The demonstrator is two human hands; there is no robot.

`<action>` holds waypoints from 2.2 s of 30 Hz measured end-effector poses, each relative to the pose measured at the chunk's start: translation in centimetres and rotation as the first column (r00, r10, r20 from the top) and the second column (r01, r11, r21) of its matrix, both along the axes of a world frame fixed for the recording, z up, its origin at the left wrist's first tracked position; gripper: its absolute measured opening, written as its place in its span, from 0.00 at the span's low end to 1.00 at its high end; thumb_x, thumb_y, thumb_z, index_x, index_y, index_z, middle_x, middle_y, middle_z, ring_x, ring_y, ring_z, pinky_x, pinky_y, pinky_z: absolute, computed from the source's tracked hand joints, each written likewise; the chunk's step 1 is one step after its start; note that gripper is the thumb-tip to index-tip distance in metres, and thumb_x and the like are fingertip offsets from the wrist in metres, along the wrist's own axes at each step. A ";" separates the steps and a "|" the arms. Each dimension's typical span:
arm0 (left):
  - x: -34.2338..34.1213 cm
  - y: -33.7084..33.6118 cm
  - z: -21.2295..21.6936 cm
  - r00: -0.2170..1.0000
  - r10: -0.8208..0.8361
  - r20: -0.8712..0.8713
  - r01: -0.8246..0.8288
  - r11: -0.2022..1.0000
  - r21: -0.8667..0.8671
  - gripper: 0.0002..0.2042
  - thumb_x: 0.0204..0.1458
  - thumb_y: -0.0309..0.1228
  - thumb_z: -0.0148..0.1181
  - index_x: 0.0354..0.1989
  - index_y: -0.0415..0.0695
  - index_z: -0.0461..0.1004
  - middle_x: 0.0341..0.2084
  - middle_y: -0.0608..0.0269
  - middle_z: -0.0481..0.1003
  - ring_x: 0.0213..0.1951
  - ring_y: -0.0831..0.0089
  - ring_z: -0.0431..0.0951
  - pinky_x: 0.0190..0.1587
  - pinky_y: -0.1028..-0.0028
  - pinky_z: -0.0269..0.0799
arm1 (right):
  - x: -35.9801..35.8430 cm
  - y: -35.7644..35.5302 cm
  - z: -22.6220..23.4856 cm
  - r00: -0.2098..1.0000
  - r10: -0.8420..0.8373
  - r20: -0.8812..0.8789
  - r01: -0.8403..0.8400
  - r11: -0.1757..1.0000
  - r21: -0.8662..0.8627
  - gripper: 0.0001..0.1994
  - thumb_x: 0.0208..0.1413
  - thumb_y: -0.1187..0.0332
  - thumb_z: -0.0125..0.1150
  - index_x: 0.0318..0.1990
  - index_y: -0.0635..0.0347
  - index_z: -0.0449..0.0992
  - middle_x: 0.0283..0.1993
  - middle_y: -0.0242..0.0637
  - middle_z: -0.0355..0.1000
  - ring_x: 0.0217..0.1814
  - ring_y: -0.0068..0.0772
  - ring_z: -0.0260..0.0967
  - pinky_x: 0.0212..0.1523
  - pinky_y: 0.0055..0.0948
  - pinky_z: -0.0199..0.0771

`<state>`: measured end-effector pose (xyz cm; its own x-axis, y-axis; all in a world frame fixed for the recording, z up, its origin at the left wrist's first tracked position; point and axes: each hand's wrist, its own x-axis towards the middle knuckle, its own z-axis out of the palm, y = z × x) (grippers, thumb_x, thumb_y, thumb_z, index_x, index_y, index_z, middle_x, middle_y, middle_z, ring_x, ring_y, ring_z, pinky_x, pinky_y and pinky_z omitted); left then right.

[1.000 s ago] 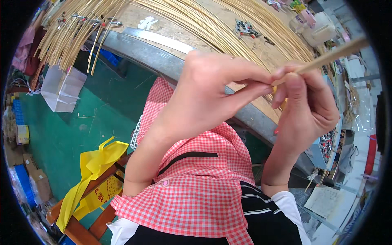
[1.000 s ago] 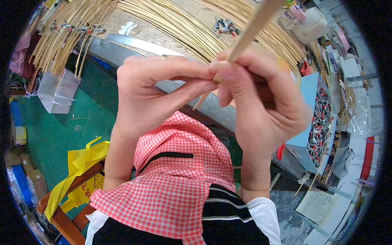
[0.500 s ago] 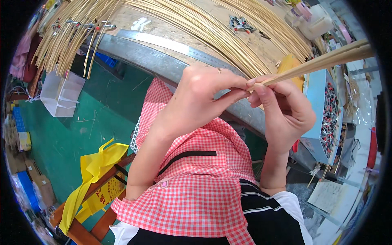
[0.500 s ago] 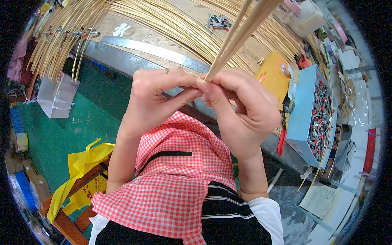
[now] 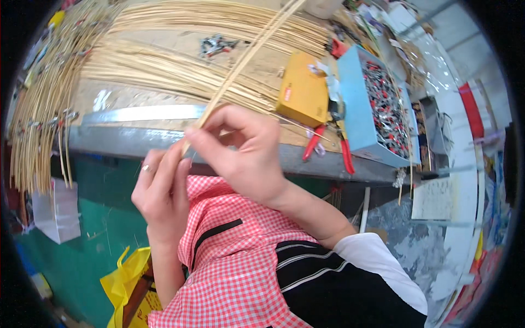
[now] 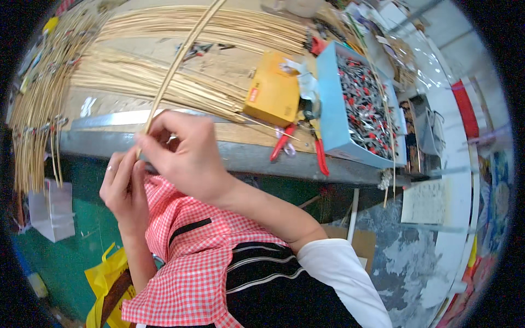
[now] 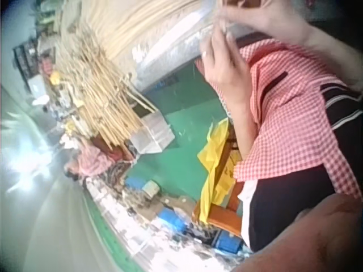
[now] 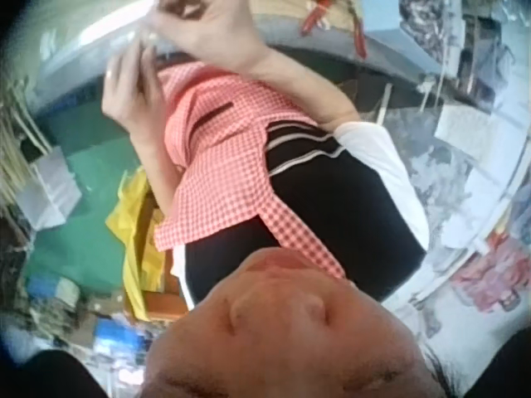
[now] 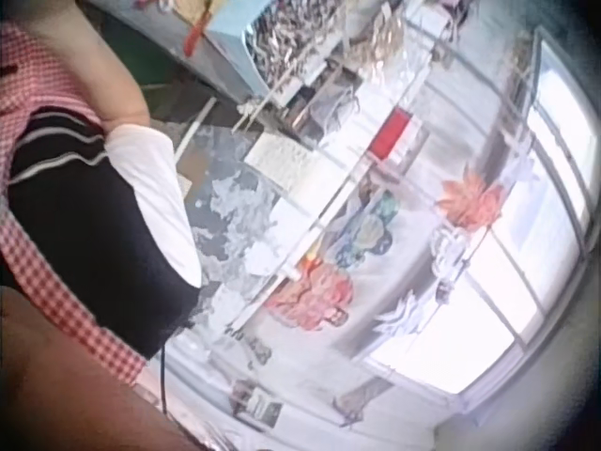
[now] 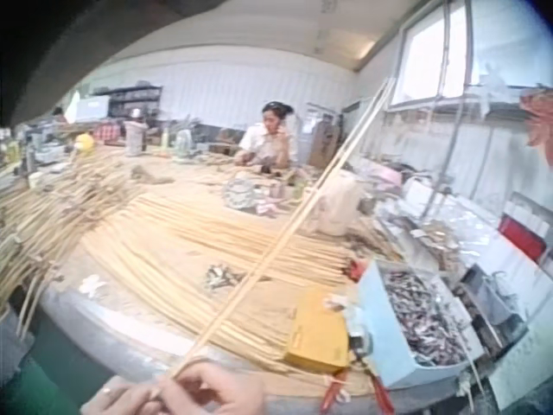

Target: The person repeatedly picks up thin bamboo sticks, aligns them, and secures them together using small red rubber bands. They handle the sticks one at a time, wrapping the bands around the joined sticks to hold them in place.

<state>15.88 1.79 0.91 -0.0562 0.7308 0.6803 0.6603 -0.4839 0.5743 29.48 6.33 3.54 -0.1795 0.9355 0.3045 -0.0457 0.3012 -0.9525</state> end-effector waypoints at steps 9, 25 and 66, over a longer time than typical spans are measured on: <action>-1.9 -1.2 -1.6 0.977 0.053 0.205 -0.016 0.984 -0.175 0.07 0.52 0.17 0.54 0.37 0.31 0.76 0.22 0.62 0.69 0.22 0.80 0.65 0.22 0.81 0.55 | 10.2 3.2 1.8 0.871 -0.443 0.211 0.365 0.873 0.323 0.08 0.57 0.70 0.58 0.39 0.65 0.78 0.31 0.32 0.76 0.26 0.15 0.67 0.29 0.17 0.68; -3.6 -1.2 -3.9 0.645 0.078 0.760 0.264 0.911 -0.317 0.10 0.58 0.26 0.51 0.36 0.31 0.76 0.14 0.76 0.59 0.15 0.90 0.51 0.18 0.83 0.41 | 31.4 6.8 0.6 -0.219 -0.609 0.762 0.447 0.631 0.633 0.11 0.49 0.69 0.60 0.38 0.65 0.78 0.37 0.51 0.75 0.40 0.49 0.73 0.43 0.38 0.72; -1.8 -1.1 -4.4 0.831 -0.113 0.545 0.273 0.936 -0.223 0.06 0.51 0.21 0.57 0.35 0.36 0.79 0.17 0.62 0.70 0.19 0.78 0.66 0.22 0.77 0.59 | 0.6 -2.3 -3.7 0.994 0.069 -0.079 -0.081 0.985 -0.155 0.09 0.60 0.77 0.50 0.44 0.73 0.74 0.26 0.37 0.70 0.18 0.21 0.67 0.18 0.17 0.66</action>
<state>14.11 0.68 -3.46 -0.1768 0.9175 0.3562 0.1381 -0.3352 0.9320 30.07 4.07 -0.19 -0.2338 0.9574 0.1692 -0.1341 0.1406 -0.9809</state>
